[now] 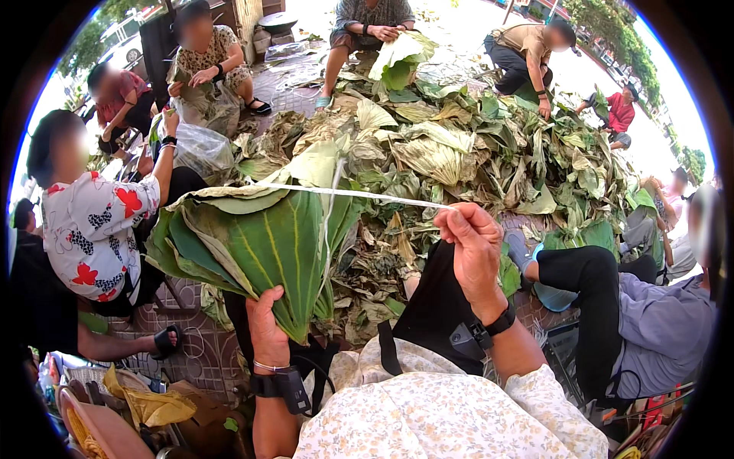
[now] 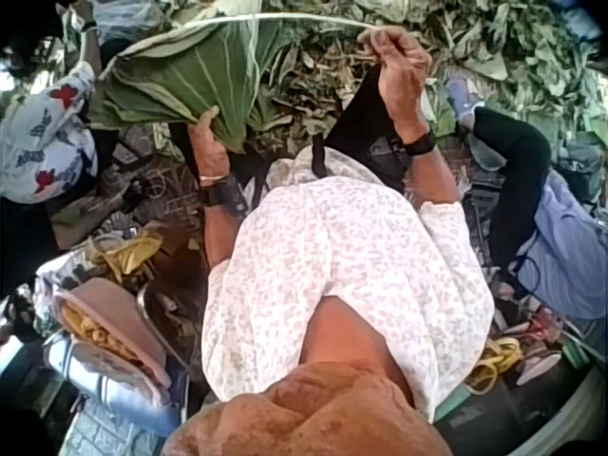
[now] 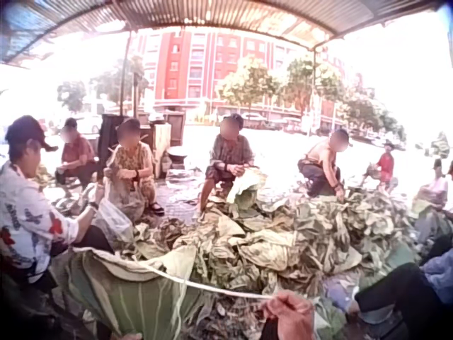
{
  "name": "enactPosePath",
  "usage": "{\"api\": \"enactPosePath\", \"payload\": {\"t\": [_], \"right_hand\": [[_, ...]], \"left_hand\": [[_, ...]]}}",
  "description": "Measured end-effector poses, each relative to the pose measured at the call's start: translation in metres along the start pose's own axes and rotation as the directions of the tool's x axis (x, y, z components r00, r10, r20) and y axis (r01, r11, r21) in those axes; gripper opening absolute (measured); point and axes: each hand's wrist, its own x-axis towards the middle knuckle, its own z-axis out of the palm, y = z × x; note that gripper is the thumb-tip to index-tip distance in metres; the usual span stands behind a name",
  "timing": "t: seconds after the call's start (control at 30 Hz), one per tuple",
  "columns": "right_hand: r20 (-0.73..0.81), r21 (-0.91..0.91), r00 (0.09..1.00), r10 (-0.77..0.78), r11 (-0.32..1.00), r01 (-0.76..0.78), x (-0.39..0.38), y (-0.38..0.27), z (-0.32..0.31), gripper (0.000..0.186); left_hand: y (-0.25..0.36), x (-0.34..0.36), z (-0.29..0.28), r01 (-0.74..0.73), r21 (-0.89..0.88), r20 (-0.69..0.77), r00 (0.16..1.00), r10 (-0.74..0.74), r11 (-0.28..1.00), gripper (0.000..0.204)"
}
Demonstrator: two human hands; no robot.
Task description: The person sorts and stacks large green leaves by hand, bundling them together and securing the bundles with a string.
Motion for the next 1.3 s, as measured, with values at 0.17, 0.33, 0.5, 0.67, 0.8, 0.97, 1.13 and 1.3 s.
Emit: {"api": "enactPosePath", "payload": {"t": [0.17,0.33,0.5,0.67,0.8,0.97,1.13,1.3], "right_hand": [[-0.116,0.299,0.990,-0.084,0.947,0.116,0.034,-0.025,-0.035,0.020],[-0.176,0.312,0.984,0.000,0.948,0.056,0.061,-0.032,-0.061,0.016],[-0.215,0.548,0.966,0.142,0.836,-0.001,0.091,-0.020,-0.116,0.013],[-0.438,0.589,0.855,0.278,0.807,0.040,0.103,0.004,-0.173,0.016],[-0.556,0.511,0.809,0.191,0.846,0.151,0.099,0.006,-0.224,0.014],[-0.619,0.418,0.776,0.117,0.886,0.200,0.080,-0.026,-0.229,0.014],[-0.739,0.232,0.665,-0.110,0.885,0.404,0.055,-0.074,-0.267,0.012],[-0.621,-0.471,0.396,-0.676,0.726,0.501,0.029,-0.135,-0.284,0.017]], "left_hand": [[0.003,-0.002,-0.009,0.057,0.155,0.124,0.989,-0.077,0.986,0.050],[0.017,-0.013,0.000,0.044,0.214,0.137,0.988,-0.075,0.976,0.050],[0.027,-0.023,-0.014,0.149,0.227,0.162,0.969,-0.188,0.962,0.052],[0.031,-0.033,-0.017,0.166,0.137,0.162,0.969,-0.187,0.977,0.052],[0.028,-0.021,-0.074,0.144,0.122,0.073,0.985,-0.154,0.982,0.047],[0.030,-0.014,-0.056,0.101,0.032,-0.073,0.993,-0.098,0.994,0.023],[0.024,0.001,-0.061,0.128,0.105,-0.118,0.986,-0.116,0.986,0.032],[0.011,0.006,-0.047,-0.031,0.343,-0.097,0.993,0.068,0.939,0.034]]}}
